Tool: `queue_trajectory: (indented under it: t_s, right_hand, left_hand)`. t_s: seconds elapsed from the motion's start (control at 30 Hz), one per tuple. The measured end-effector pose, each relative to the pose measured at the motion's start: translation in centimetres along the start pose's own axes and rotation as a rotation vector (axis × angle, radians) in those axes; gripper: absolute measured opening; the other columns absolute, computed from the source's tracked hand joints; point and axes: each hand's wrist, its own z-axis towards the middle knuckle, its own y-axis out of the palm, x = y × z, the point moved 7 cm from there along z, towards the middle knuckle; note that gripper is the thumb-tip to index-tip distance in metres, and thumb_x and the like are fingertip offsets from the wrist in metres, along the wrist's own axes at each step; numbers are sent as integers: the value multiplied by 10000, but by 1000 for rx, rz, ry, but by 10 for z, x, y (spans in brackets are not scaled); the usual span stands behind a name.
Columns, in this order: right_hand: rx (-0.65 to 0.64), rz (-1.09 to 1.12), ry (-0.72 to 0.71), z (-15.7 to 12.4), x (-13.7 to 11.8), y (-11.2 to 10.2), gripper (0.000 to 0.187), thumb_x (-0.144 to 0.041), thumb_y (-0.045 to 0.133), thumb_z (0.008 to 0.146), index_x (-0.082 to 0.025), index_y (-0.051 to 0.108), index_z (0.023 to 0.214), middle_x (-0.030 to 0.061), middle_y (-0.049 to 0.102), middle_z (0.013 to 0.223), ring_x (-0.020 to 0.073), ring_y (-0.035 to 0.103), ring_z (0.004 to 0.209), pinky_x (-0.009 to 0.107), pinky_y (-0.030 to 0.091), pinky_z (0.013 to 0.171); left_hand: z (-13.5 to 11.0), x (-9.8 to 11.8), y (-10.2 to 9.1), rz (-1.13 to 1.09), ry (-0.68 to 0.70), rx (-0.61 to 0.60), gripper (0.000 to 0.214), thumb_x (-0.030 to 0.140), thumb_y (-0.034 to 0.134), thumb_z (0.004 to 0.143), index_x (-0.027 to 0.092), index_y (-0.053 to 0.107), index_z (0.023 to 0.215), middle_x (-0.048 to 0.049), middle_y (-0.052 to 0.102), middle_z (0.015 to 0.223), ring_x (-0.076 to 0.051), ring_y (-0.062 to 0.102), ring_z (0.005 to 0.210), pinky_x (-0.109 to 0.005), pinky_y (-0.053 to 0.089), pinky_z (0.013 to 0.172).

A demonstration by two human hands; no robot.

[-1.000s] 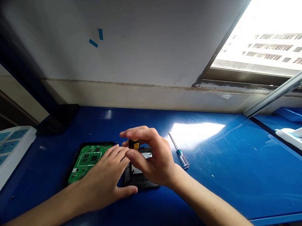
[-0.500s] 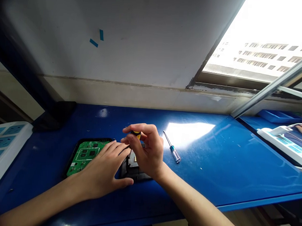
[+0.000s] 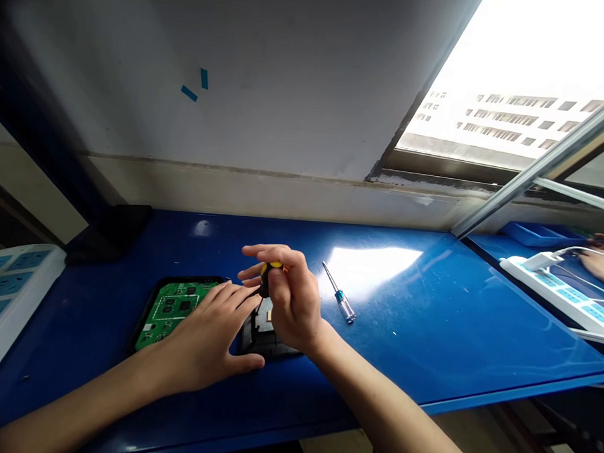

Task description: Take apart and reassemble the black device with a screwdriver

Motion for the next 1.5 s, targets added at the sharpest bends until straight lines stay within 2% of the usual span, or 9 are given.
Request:
queue_trajectory:
  t_s: [0.2,0.3,0.4,0.63,0.8,0.9,1.07,1.3,1.5]
  right_hand:
    - [12,-215,-239,-1,-14,-2,217,-392,590,995,-262,640,1161,72,658,1097,187,734,830,389,670,702]
    - [64,-313,-244,1,-17,-6,211,-256,719,920,-271,686,1128,28,638,951,163,704,760,352,643,661]
    - [47,-308,-165,3,-14,-4,269,-129,634,950,-274,679,1173,26,673,965,151,725,769,325,643,656]
    - [-7,-103,-162,-2,-12,1,332,-160,351,1065,-256,622,1232,75,719,1191,181,755,932,402,676,760]
    - [6,-192,-205,1,-9,-4,231,-360,589,1005,-266,642,1209,66,640,1119,183,710,856,394,656,696]
    - [55,-293,-226,3,-13,-8,200,-265,692,944,-279,680,1143,26,605,971,159,676,776,358,627,646]
    - [66,-296,-222,-1,-18,-7,333,-65,574,962,-257,666,1218,47,684,995,168,729,835,345,643,677]
    - [-21,-143,-198,-4,-14,0,358,-135,369,1055,-260,601,1297,98,687,1299,203,740,1035,406,677,769]
    - [11,-249,-237,-1,-16,-5,246,-318,645,978,-271,677,1217,66,618,1078,181,701,847,371,653,666]
  left_hand:
    - [0,2,0,55,-7,-17,692,541,835,776,158,591,1298,-171,614,1408,-394,525,1342,-582,351,1169]
    - [1,2,0,55,-3,-20,678,554,823,780,160,600,1285,-168,621,1402,-397,521,1346,-588,349,1169]
    - [1,3,0,59,1,-17,665,566,816,779,157,614,1264,-174,604,1422,-398,514,1352,-585,342,1172]
    - [-2,0,2,58,-1,-4,761,582,805,795,153,552,1370,-183,561,1489,-386,499,1378,-579,323,1187]
    - [0,1,3,49,-9,-39,714,565,817,794,156,576,1327,-180,573,1472,-399,492,1382,-593,354,1170]
    - [1,0,4,59,-24,-69,716,576,822,785,139,595,1304,-194,579,1457,-408,490,1378,-597,346,1178]
    - [1,0,4,59,-19,-72,794,584,809,797,143,549,1403,-182,529,1520,-387,463,1404,-584,307,1208]
    - [1,0,3,53,-37,-84,805,580,817,793,154,548,1421,-162,522,1531,-380,444,1416,-571,295,1216]
    - [2,1,2,62,-26,-96,756,572,810,805,122,580,1368,-189,564,1478,-390,485,1380,-591,336,1192]
